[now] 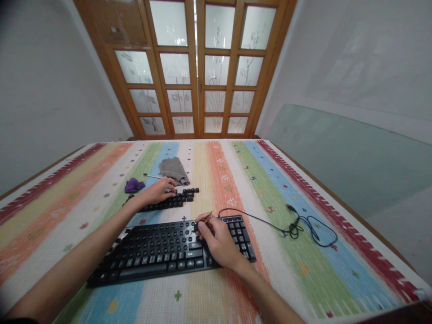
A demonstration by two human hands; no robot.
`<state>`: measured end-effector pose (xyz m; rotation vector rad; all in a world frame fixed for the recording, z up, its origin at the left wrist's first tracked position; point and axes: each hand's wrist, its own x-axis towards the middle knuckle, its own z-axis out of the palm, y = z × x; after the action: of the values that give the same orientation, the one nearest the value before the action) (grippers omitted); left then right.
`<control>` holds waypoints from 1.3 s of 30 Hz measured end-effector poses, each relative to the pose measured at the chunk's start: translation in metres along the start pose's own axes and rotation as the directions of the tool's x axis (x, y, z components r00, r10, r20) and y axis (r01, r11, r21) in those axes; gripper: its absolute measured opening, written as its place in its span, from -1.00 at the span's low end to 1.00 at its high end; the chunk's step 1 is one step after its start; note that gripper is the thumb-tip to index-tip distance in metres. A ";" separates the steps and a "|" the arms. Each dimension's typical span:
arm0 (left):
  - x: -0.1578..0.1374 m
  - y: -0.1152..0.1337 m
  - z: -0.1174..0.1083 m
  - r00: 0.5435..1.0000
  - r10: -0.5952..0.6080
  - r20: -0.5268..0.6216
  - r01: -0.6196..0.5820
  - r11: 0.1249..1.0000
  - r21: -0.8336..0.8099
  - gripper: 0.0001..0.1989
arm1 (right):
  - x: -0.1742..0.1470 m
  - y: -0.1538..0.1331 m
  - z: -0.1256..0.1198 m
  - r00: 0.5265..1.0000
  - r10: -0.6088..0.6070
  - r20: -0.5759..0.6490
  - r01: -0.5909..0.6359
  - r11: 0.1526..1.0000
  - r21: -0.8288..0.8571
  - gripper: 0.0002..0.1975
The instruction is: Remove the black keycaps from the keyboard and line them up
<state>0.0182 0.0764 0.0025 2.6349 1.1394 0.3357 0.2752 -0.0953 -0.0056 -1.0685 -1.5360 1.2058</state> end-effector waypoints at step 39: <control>0.000 0.000 0.001 1.000 0.026 0.016 -0.026 1.000 -0.003 -0.89 | 0.000 -0.001 0.000 1.000 -0.012 0.008 0.012 1.000 -0.001 -0.66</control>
<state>0.0184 0.0764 0.0015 2.6474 1.1002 0.3195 0.2746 -0.0955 -0.0042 -1.0546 -1.5470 1.2025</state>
